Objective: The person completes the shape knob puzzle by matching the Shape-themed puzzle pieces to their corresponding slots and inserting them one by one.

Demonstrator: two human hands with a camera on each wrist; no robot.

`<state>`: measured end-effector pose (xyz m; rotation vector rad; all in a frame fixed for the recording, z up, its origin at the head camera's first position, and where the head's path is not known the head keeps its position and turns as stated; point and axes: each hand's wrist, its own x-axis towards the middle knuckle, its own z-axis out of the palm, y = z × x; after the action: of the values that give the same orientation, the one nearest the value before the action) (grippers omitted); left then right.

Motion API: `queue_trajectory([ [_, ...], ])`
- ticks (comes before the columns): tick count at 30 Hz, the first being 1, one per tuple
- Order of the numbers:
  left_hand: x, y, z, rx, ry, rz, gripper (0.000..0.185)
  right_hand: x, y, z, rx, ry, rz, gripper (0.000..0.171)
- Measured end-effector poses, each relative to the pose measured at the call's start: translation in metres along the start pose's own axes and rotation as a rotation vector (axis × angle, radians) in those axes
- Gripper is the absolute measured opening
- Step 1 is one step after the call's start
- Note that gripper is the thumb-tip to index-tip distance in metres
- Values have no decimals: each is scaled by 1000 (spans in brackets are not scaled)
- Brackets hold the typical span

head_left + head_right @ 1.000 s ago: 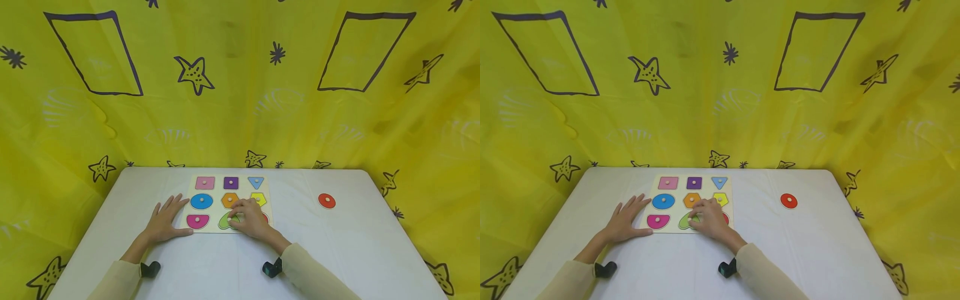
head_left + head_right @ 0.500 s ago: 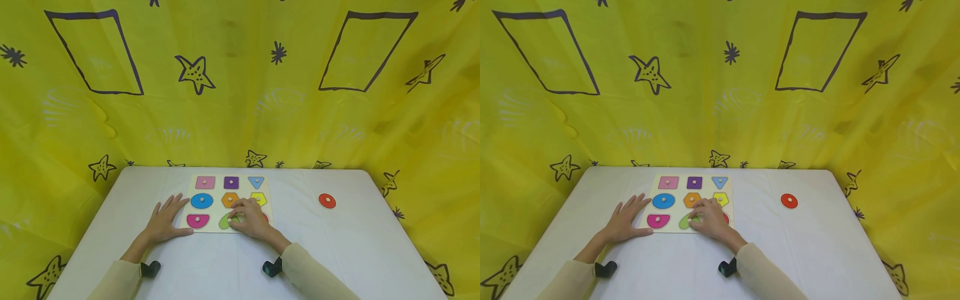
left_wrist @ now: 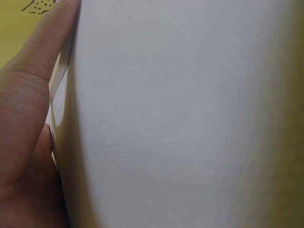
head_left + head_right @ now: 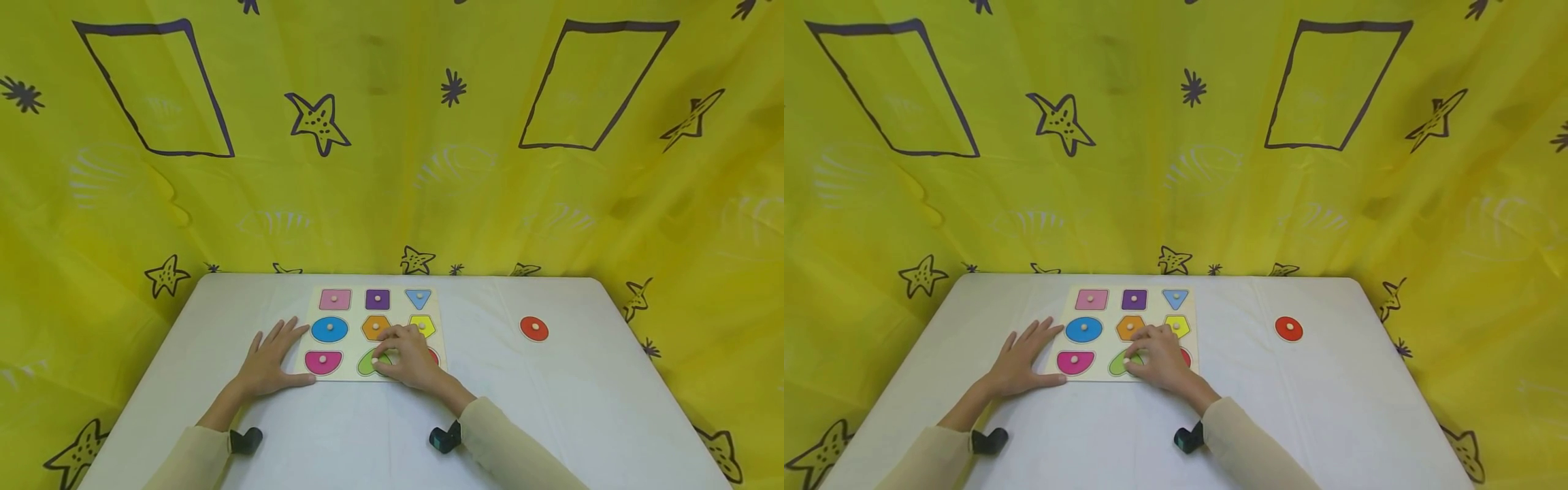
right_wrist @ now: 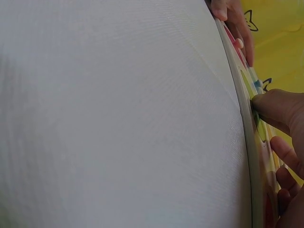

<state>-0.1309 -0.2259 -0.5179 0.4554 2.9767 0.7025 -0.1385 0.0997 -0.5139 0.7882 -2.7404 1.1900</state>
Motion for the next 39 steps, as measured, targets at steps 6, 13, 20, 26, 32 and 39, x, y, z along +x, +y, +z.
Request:
queue_trajectory([
  [6, 0, 1, -1, 7, -8, -9, 105, 0, 1, 1, -13, -1, 5, 4],
  [13, 0, 2, -2, 11, -5, -8, 105, 0, 0, 0, -15, -3, -1, 4],
  [20, -1, 4, -3, -7, 1, -2, 105, -1, 0, 0, -30, -7, -2, 5],
  [26, -2, 4, -1, -13, 17, 10, 105, 4, 0, -7, -42, -90, 15, 6],
  [32, -3, 4, -2, -4, -2, -3, 106, 7, -1, -21, -9, -195, 18, 16],
  [39, -2, 6, -4, -6, 9, -1, 105, 12, 1, -45, 11, -155, 0, 23],
])
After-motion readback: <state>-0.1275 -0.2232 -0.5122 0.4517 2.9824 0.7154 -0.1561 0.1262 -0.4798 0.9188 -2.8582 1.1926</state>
